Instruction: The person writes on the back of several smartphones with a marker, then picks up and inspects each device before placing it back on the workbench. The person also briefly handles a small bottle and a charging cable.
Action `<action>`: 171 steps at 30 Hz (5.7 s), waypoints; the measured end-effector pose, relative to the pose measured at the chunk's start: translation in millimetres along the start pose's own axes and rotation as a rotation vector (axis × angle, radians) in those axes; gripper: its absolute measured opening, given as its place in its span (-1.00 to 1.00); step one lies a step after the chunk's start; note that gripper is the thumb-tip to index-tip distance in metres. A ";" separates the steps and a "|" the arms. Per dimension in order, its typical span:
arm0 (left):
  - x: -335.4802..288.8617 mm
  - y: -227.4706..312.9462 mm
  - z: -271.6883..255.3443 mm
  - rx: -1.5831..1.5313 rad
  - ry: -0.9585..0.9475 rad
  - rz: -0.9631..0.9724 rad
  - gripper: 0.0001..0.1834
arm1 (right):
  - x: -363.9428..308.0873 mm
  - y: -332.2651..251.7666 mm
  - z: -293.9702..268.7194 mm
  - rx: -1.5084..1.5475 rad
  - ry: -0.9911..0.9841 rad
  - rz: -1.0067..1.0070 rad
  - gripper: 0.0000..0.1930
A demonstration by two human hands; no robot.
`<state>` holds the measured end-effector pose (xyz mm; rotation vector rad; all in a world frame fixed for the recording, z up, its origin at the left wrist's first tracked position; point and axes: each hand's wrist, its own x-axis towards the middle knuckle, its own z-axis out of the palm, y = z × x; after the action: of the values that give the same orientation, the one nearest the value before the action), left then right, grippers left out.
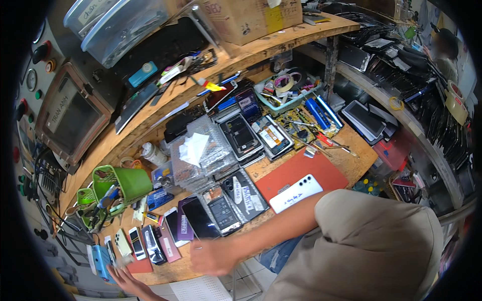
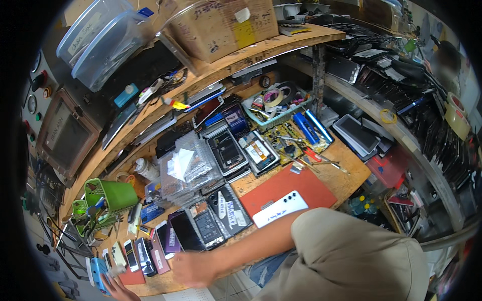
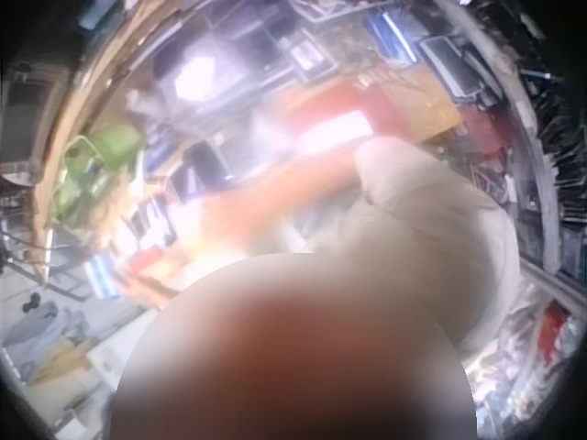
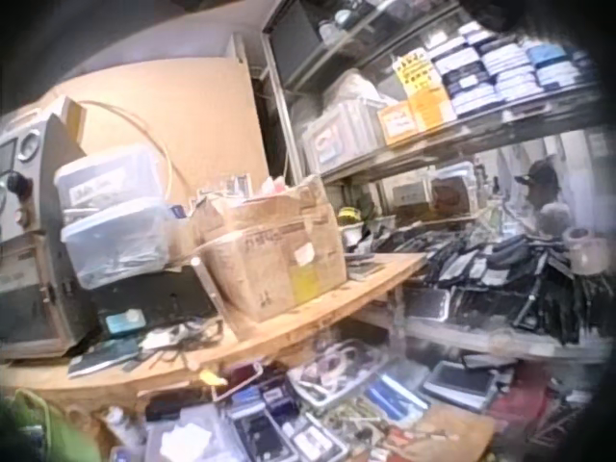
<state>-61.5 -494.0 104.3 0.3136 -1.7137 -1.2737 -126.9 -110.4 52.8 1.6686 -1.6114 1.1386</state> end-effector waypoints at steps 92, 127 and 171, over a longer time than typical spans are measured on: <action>-391.1 168.7 272.6 0.392 -0.715 0.112 -0.64 | -170.2 280.7 -372.8 -0.416 0.154 1.132 -0.47; -297.6 134.3 335.6 -0.014 -0.576 -0.162 -0.46 | -159.8 263.4 -372.9 -0.443 0.124 1.148 -0.63; -370.6 99.5 250.7 0.365 -0.453 0.142 -0.91 | -183.2 298.2 -381.8 -0.394 0.088 1.080 -0.59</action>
<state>-36.5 -50.7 -10.0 0.1114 -2.3175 -0.9691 -478.9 268.9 33.3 0.4172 -2.5412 1.1745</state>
